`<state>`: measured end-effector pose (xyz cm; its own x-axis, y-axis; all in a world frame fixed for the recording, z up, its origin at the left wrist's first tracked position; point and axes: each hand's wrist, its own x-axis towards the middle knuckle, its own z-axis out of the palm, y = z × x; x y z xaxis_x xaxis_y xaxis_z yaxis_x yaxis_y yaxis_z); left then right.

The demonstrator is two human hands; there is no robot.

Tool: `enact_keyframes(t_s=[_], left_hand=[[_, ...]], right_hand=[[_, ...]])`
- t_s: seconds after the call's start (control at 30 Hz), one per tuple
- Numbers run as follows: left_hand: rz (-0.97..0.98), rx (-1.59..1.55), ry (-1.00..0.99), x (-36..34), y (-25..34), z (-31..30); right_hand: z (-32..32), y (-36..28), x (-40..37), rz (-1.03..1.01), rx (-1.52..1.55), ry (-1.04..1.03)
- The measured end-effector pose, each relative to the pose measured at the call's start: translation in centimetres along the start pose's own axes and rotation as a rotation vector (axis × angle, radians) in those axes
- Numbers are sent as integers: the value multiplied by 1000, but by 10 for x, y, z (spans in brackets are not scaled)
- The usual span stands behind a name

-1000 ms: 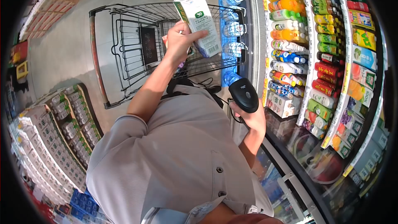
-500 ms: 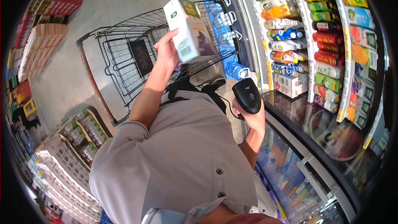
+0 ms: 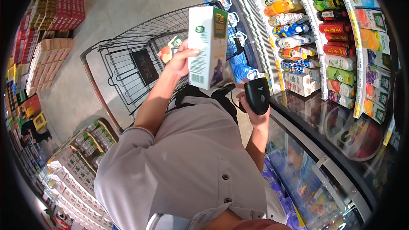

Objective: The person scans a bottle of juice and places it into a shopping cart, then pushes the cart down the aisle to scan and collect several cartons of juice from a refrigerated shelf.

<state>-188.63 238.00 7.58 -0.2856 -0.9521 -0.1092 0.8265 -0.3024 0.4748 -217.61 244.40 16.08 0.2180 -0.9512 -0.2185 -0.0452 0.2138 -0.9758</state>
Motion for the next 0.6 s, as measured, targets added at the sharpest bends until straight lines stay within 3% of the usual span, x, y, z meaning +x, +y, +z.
enact_keyframes(t_s=[0.13,0.2,0.3,0.33,0.5,0.57,0.6], left_hand=[[-2,277,-4,13,-16,33],[-12,392,84,17,-24,55],[37,536,106,33,-48,70],[50,623,80,39,-57,71],[19,701,17,74,-92,122],[56,719,-3,93,-115,134],[-15,693,-13,104,-122,146]], right_hand=[[-10,13,3,-25,192,78],[-19,14,4,-27,150,119],[-52,15,-4,83,86,227],[-60,10,-5,37,91,321],[-148,-11,-22,-164,-3,239],[-187,-22,-43,-167,-239,121],[-210,-21,-52,-155,-310,38]])
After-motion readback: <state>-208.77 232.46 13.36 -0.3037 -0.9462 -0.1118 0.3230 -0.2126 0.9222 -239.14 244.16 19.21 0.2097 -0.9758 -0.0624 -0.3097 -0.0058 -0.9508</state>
